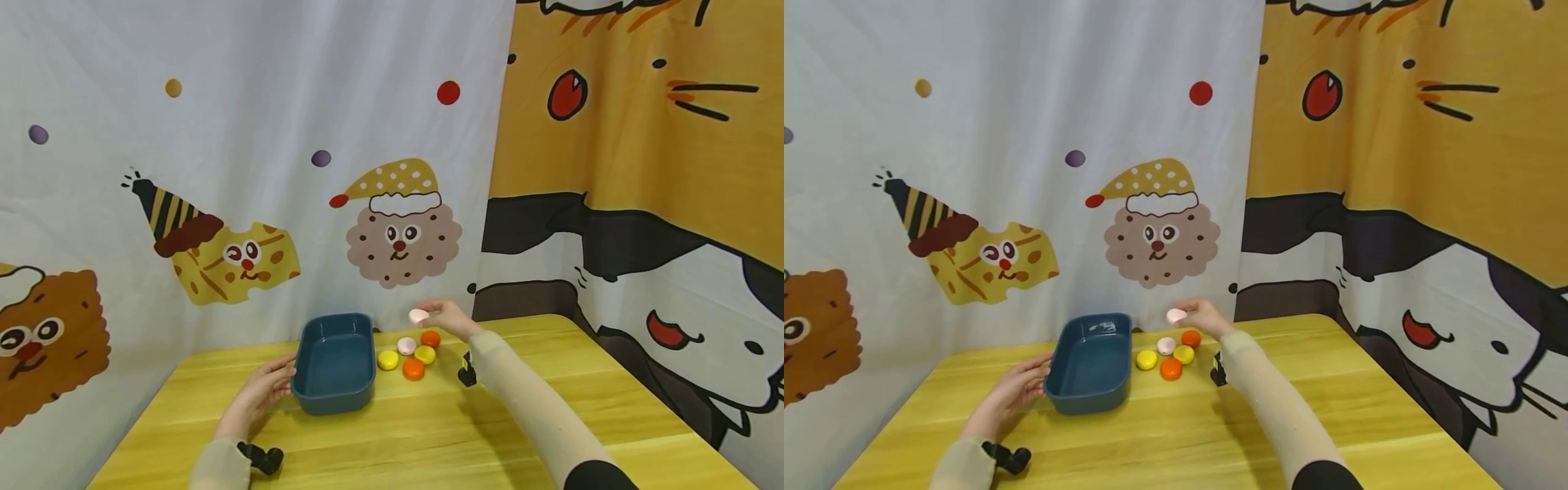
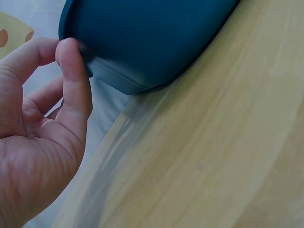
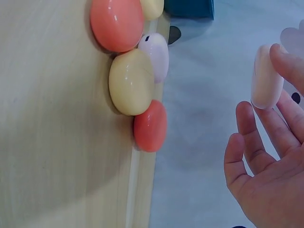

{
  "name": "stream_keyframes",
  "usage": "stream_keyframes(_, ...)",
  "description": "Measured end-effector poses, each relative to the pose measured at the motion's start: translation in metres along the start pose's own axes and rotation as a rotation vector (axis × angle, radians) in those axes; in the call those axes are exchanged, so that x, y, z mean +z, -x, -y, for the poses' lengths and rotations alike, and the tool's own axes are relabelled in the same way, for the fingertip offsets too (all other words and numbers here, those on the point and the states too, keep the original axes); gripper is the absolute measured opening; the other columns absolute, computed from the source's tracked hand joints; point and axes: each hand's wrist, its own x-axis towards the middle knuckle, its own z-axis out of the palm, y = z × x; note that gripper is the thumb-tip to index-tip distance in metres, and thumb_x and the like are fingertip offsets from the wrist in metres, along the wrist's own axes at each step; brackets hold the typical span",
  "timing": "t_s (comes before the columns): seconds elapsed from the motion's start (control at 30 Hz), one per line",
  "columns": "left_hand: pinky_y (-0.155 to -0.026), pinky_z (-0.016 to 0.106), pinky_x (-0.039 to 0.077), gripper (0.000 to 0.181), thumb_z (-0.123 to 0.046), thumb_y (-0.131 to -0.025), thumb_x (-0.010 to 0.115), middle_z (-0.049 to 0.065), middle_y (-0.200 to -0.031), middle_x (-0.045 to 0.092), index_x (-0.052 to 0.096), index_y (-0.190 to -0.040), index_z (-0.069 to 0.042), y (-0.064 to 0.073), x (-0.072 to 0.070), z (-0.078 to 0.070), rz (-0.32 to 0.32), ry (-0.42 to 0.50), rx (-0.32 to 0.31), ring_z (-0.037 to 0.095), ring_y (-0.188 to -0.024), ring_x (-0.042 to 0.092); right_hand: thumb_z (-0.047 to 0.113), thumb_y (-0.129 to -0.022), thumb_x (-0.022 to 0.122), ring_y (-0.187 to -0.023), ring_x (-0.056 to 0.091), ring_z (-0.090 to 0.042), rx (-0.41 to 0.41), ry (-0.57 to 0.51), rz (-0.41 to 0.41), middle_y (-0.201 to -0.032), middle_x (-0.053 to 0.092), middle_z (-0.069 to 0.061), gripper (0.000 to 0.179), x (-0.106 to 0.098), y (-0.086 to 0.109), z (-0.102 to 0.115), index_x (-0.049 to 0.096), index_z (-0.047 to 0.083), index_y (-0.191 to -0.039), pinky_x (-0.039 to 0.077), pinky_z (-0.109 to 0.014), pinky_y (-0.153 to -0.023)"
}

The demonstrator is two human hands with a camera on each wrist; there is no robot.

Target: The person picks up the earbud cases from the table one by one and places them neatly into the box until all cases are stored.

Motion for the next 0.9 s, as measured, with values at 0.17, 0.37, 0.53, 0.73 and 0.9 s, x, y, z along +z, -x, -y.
stream_keyframes(0.17,-0.064,0.022,0.053,0.062,-0.012,-0.097,0.059,0.005,-0.1,0.062,0.029,-0.15,0.002,0.0,-0.001,-0.001,0.003,0.012,-0.006,0.009,-0.064,0.059,0.013,-0.083,0.076,-0.113,0.054,-0.028,-0.008,-0.019,0.01,-0.128,0.059,-0.015,0.047,0.002,-0.003,0.004,0.062,0.002,-0.127,0.044,-0.045,-0.097)
stream_keyframes(0.37,-0.062,0.021,0.053,0.062,-0.01,-0.098,0.058,0.005,-0.098,0.062,0.028,-0.15,0.003,0.002,0.0,0.001,0.009,0.026,-0.006,0.009,-0.062,0.059,0.011,-0.083,0.076,-0.114,0.055,-0.029,-0.044,-0.044,0.032,-0.128,0.058,-0.017,0.049,0.005,-0.006,0.004,0.06,-0.002,-0.128,0.047,-0.043,-0.095)
stream_keyframes(0.53,-0.063,0.022,0.054,0.062,-0.01,-0.096,0.06,0.004,-0.099,0.062,0.031,-0.149,0.003,0.003,0.002,0.002,-0.015,0.023,-0.005,0.009,-0.062,0.059,0.01,-0.084,0.075,-0.114,0.053,-0.03,-0.037,-0.051,0.036,-0.129,0.057,-0.018,0.05,0.009,-0.009,0.006,0.06,-0.001,-0.129,0.045,-0.044,-0.096)
stream_keyframes(0.73,-0.064,0.022,0.054,0.062,-0.01,-0.096,0.06,0.005,-0.099,0.062,0.031,-0.149,0.003,0.002,0.002,0.001,-0.022,0.023,-0.004,0.009,-0.062,0.059,0.013,-0.084,0.075,-0.119,0.051,-0.032,-0.06,-0.049,0.049,-0.13,0.057,-0.017,0.049,0.01,-0.014,0.012,0.061,0.0,-0.128,0.041,-0.048,-0.1)
stream_keyframes(0.9,-0.065,0.023,0.054,0.063,-0.01,-0.096,0.06,0.004,-0.097,0.063,0.03,-0.149,0.004,0.002,0.002,0.0,-0.001,0.026,0.001,0.009,-0.063,0.06,0.016,-0.083,0.076,-0.115,0.054,-0.03,-0.131,-0.031,0.066,-0.126,0.061,-0.015,0.048,0.011,-0.017,0.014,0.062,0.0,-0.126,0.044,-0.046,-0.098)
